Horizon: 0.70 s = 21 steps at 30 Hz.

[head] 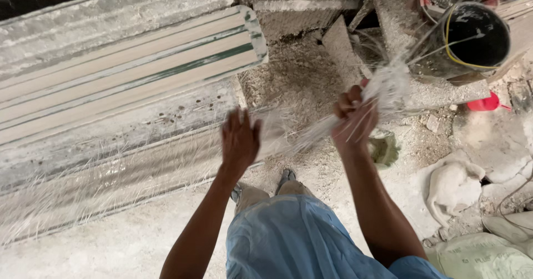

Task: The person spreads a white fibrous material over a long rectangular mold, then uses a brush to apply a white liquid from a bucket onto the fibers. The person smooths the surface with hands and continues applying the liquid to ensure even coverage.

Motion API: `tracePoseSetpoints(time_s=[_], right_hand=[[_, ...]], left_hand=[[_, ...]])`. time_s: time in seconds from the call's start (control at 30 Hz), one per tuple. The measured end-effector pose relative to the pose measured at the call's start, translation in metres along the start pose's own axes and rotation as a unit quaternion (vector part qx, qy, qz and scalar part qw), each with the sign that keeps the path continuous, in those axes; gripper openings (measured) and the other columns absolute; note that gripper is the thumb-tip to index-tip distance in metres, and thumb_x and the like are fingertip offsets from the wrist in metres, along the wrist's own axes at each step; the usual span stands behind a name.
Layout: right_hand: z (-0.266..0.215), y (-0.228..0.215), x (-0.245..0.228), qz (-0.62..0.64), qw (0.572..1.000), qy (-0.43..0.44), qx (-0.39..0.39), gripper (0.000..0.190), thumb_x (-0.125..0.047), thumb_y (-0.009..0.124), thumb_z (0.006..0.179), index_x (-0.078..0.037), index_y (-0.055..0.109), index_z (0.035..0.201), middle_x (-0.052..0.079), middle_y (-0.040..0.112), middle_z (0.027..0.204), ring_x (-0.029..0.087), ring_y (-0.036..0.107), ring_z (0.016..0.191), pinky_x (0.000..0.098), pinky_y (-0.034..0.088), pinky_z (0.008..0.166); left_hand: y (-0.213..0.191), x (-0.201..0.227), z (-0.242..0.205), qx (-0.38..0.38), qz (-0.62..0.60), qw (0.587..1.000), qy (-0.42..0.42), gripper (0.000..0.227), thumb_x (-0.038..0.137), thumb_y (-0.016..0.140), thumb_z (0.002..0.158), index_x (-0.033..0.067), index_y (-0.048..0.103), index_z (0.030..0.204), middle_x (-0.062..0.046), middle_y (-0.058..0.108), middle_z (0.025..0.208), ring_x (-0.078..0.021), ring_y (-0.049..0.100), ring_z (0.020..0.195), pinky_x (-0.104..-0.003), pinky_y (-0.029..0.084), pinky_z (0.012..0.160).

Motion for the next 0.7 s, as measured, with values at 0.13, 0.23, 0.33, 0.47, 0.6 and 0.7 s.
tracePoseSetpoints(time_s=[0.13,0.23,0.33,0.47,0.6,0.7], right_hand=[[-0.036,0.034,0.035,0.074,0.988,0.037,-0.134,0.037,-0.037,0.055,0.111,-0.008,0.063,0.133,-0.006,0.048,0.076,0.004,0.039,0.055,0.0192,0.035,0.043],[-0.025,0.026,0.037,0.147,0.974,0.054,-0.164,0.033,-0.033,0.052,0.115,-0.009,0.062,0.135,-0.004,0.052,0.075,0.006,0.04,0.055,0.0212,0.037,0.042],[0.011,-0.01,0.003,0.149,0.97,0.029,-0.189,0.034,-0.034,0.046,0.117,-0.009,0.062,0.133,-0.001,0.055,0.078,0.006,0.041,0.052,0.0222,0.038,0.041],[0.074,-0.067,-0.073,0.091,0.979,-0.048,-0.174,0.037,-0.035,0.039,0.116,-0.01,0.059,0.135,0.002,0.057,0.078,0.004,0.044,0.046,0.0222,0.035,0.038],[0.08,-0.117,-0.133,-0.054,0.987,-0.154,0.0,0.044,-0.04,0.039,0.116,-0.002,0.057,0.129,0.001,0.048,0.079,0.007,0.036,0.047,0.0264,0.03,0.04],[0.056,-0.114,-0.134,-0.041,0.986,-0.148,0.066,0.036,-0.036,0.04,0.122,-0.006,0.054,0.136,-0.001,0.045,0.077,0.008,0.033,0.053,0.0253,0.03,0.045]], left_hand=[[-0.011,0.051,-0.043,-0.189,-0.444,0.876,-0.019,0.061,0.041,0.031,0.108,0.0024,0.041,0.155,-0.026,0.059,0.139,-0.0399,0.059,0.13,-0.051,0.049,0.107],[-0.029,0.042,-0.053,-0.181,-0.386,0.903,-0.059,0.037,0.032,0.047,0.108,0.0039,0.07,0.114,-0.015,0.079,0.108,-0.0277,0.079,0.093,-0.041,0.065,0.082],[-0.052,0.026,-0.052,-0.048,-0.313,0.948,0.042,0.023,0.017,0.053,0.106,0.0025,0.07,0.103,-0.011,0.075,0.097,-0.0225,0.077,0.085,-0.035,0.065,0.07],[-0.021,-0.003,-0.06,-0.06,-0.102,0.991,0.062,0.02,0.021,0.057,0.102,0.0053,0.07,0.098,-0.009,0.074,0.09,-0.0277,0.071,0.071,-0.039,0.056,0.054],[0.029,-0.03,-0.071,-0.137,0.054,0.989,0.029,0.023,0.025,0.054,0.104,0.0057,0.066,0.099,-0.01,0.07,0.086,-0.0261,0.07,0.071,-0.041,0.054,0.052],[0.05,-0.047,-0.073,-0.178,0.092,0.98,-0.017,0.028,0.028,0.049,0.112,0.0047,0.064,0.104,-0.012,0.068,0.093,-0.0273,0.069,0.082,-0.043,0.057,0.06]])
Point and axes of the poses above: each hand's wrist, its own z-axis towards the middle knuckle, its own y-axis out of the palm, x = y × z, the point moved 7 cm from there along z, towards the middle knuckle
